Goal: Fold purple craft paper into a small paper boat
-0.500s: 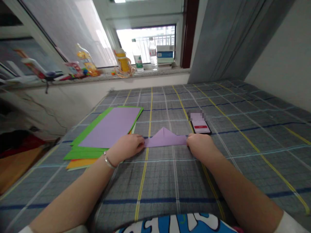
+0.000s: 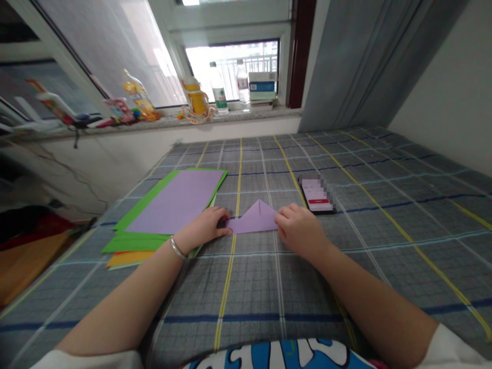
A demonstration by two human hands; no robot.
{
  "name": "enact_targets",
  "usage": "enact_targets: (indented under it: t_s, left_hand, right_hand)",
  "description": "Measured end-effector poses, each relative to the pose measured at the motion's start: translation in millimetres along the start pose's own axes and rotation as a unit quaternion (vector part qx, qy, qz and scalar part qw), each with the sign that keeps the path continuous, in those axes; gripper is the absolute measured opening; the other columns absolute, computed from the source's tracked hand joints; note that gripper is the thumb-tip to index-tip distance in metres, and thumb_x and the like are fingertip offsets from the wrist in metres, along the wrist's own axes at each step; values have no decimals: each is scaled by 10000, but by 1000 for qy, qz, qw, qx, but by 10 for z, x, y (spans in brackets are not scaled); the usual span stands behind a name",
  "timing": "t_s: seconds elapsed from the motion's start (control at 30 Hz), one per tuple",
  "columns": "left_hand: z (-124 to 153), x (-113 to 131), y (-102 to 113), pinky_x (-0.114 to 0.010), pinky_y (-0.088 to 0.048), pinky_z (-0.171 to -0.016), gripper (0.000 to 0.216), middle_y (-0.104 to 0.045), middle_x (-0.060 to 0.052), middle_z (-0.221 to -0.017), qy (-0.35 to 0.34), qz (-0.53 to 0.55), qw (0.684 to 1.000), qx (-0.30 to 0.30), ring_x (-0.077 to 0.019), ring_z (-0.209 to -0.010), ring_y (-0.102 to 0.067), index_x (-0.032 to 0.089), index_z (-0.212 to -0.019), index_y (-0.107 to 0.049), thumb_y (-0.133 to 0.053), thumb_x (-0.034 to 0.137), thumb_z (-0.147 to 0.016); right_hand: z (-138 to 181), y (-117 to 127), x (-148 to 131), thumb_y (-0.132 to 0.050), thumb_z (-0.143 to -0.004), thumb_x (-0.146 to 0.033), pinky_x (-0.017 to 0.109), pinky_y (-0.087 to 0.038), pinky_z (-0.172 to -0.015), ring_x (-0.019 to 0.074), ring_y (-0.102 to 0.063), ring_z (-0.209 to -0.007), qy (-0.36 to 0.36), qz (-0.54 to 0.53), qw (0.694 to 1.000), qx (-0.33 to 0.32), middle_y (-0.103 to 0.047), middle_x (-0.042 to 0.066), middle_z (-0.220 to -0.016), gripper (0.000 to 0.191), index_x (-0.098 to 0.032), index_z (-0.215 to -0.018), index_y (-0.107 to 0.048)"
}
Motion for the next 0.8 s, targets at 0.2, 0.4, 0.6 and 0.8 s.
enact_targets:
  t_s: [0.2,0.4,0.6,0.8]
  left_hand:
    - [-38,-54,11,-305,-463,-788,71,-637,-58,-886,-8,32,999,26,-198,-845,-582,156,-893,-636,-639,211,-847]
    - [-36,-35,22,-309,-467,-819,145,-625,-64,-898,-21,22,997,67,-186,-858,-586,164,-893,-636,-493,175,-917]
    - [40,329,6,-364,-458,-882,430,-596,-85,-1079,-132,-40,988,74,-235,-978,-555,200,-1112,-602,-601,539,-846]
    - [18,371,-49,-348,-442,-918,307,-607,-83,-1075,-158,-38,985,58,-218,-1002,-550,190,-1107,-610,-536,424,-922]
  right_hand:
    - [-23,-291,-95,-576,-874,-285,364,-443,-891,232,-574,-1038,44,-104,993,-18,-671,49,-1147,219,-207,-1055,-672]
    - [-30,-347,55,-584,-873,-300,368,-457,-903,235,-589,-1047,15,-113,993,-17,-673,71,-1151,215,-198,-1039,-677]
    - [-38,-334,86,-597,-861,-305,366,-464,-907,235,-606,-1035,17,-124,992,-20,-687,77,-1113,221,-198,-1034,-684]
    - [-41,-321,111,-593,-858,-287,363,-464,-912,225,-605,-1034,39,-149,988,-16,-686,69,-1117,233,-206,-1058,-680]
Point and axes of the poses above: each hand's wrist, its own z-axis away from the middle knuckle, its own y-axis out of the back of the hand, x = y × z, the point moved 9 cm from there along -z, towards the middle knuckle
